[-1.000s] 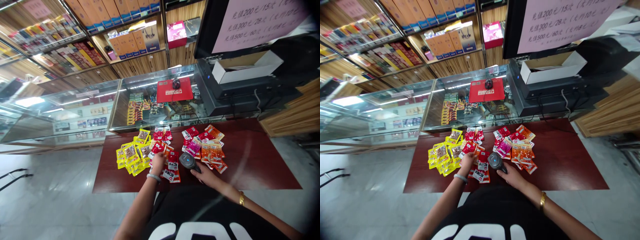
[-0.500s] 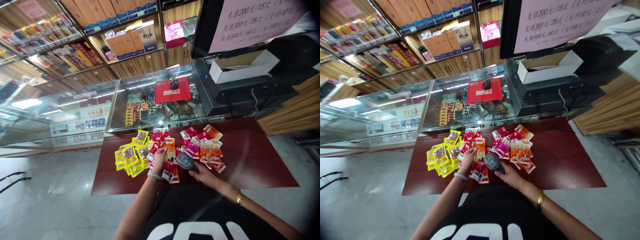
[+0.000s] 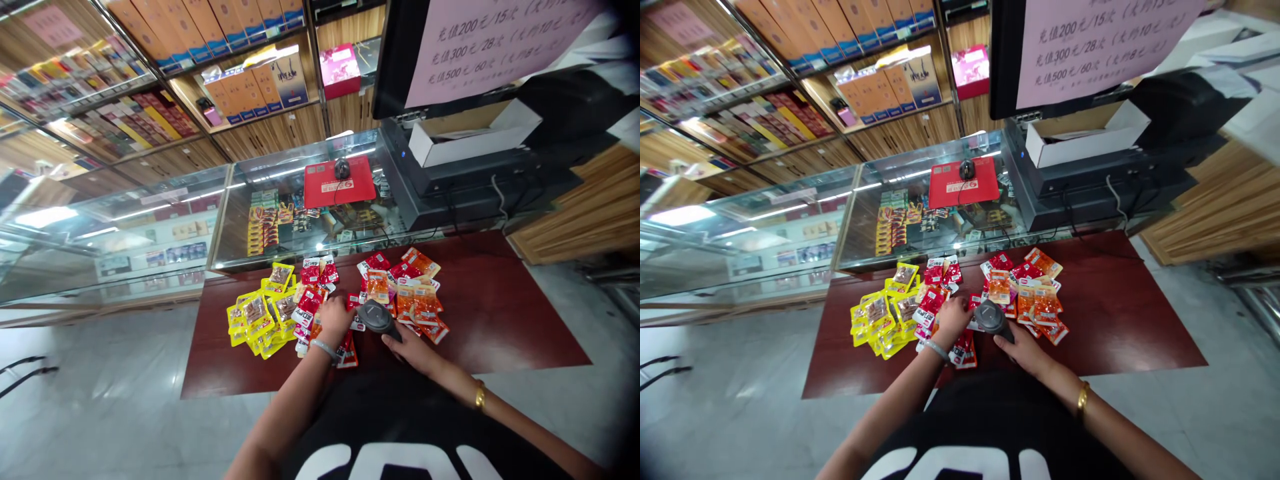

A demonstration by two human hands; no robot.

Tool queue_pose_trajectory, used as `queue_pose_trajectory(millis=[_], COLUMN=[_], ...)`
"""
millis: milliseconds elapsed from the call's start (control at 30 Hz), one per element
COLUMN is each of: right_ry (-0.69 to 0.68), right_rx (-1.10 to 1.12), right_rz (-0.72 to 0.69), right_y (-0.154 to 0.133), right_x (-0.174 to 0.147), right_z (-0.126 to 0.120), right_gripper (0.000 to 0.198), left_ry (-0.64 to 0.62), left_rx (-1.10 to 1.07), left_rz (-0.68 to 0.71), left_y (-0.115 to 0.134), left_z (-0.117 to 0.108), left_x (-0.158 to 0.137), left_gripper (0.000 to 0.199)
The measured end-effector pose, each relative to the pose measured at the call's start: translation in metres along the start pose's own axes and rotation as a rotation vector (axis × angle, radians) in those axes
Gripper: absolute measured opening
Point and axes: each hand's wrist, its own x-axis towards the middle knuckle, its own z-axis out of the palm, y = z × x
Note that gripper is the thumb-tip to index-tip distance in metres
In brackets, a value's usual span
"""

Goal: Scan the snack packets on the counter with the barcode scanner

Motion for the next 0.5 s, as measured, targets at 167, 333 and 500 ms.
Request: queue_pose_trajectory(millis=[167, 333, 500], right_ry=[0.046, 0.056, 0.088], right_rx=[-0.005, -0.016, -0.049], right_rz=[0.067, 0.065, 0.025], right_y=[-0.008, -0.013, -0.014], right_x=[-0.004, -0.004, -0.003], right_z=[-0.002, -0.004, -0.004], right_gripper=[0.054, 0.056, 0.059], left_ry=[0.024, -0.064, -0.007], left_rx=[0.481, 0.447, 0.317], left_rz=[0.08, 0.064, 0.023], left_y=[-0.014, -0.021, -0.03], left_z=[0.021, 0.019, -0.001], left_x=[-0.014, -0.008, -0.007], left_gripper=[0.056, 0.026, 0.016])
